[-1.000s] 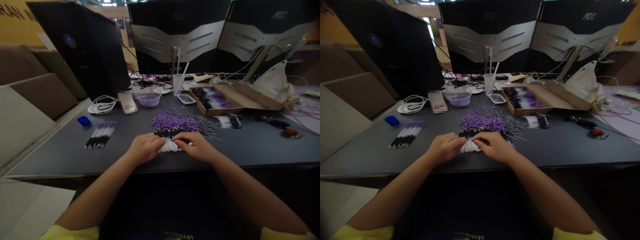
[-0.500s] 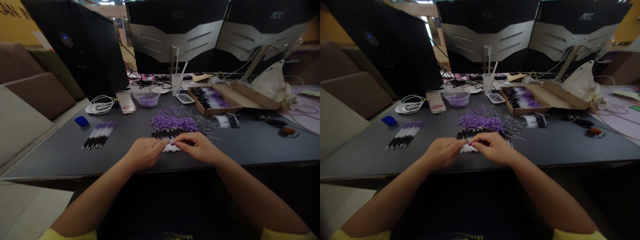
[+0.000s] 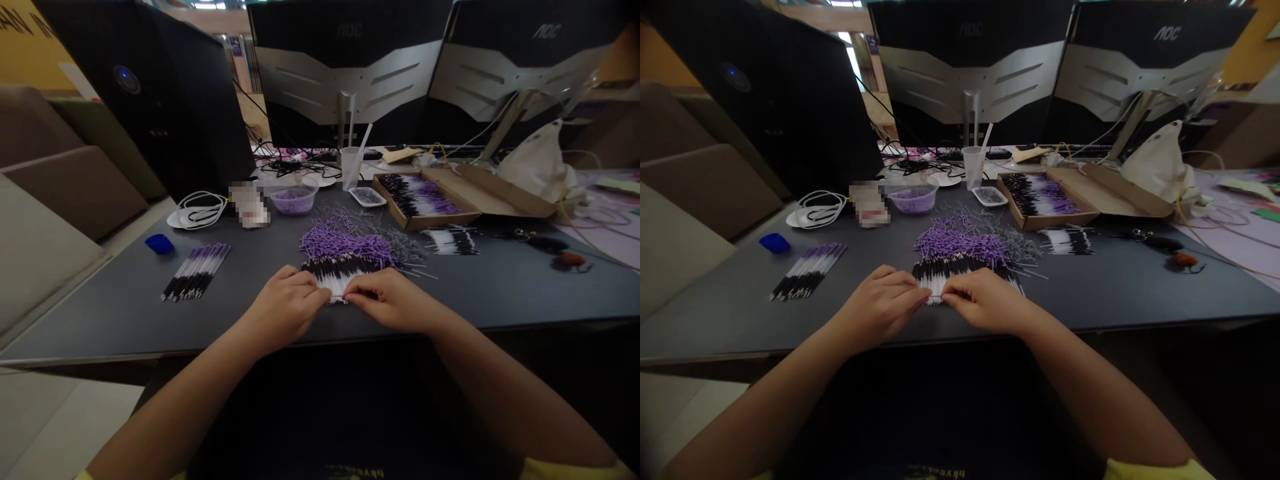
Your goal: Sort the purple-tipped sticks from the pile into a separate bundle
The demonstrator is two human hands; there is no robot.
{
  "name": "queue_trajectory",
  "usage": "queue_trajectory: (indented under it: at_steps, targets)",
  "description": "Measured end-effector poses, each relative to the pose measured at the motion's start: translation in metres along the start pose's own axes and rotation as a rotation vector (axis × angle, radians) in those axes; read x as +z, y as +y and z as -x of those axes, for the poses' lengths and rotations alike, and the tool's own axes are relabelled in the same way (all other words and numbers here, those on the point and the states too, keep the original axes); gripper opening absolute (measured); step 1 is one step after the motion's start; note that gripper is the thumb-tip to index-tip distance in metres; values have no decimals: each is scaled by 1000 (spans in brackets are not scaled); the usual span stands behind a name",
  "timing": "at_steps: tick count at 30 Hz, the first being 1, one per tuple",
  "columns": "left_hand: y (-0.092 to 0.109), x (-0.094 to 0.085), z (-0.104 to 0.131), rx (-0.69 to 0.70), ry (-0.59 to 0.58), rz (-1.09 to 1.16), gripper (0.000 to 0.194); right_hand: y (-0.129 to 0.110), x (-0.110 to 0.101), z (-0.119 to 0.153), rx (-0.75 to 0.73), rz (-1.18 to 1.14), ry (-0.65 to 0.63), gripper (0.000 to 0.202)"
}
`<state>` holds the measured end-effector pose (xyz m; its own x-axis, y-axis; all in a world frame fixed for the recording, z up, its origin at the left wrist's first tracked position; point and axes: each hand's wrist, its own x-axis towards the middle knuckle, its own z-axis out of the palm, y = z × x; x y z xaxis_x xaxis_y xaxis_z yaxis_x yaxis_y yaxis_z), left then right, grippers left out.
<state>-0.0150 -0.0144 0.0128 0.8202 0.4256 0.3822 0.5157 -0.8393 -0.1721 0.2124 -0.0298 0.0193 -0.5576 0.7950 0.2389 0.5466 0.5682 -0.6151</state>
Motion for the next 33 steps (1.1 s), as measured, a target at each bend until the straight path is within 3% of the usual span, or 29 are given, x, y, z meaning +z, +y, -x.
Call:
queue_trajectory:
  at_steps: [8,15,19,22,27,30,33]
  targets:
    - [11,-12,5,-35,-118,202,21,1,2,0,-132,-131,-75,18]
    - [12,-2,0,11,-83,27,21,7,9,-2,136,-317,-162,19]
    - [8,0,-2,-7,-96,19,20,7,1,-3,176,-341,-211,20]
    - [3,-2,-2,-59,-159,67,19,16,-20,0,202,-216,-197,21]
    - [-5,-3,0,-140,-193,50,21,63,-64,10,417,407,-16,17]
    - [-7,-2,0,-150,-226,59,21,94,-77,15,631,575,-55,18]
    - [-5,0,-1,-142,-253,86,22,111,-79,18,733,573,-150,15]
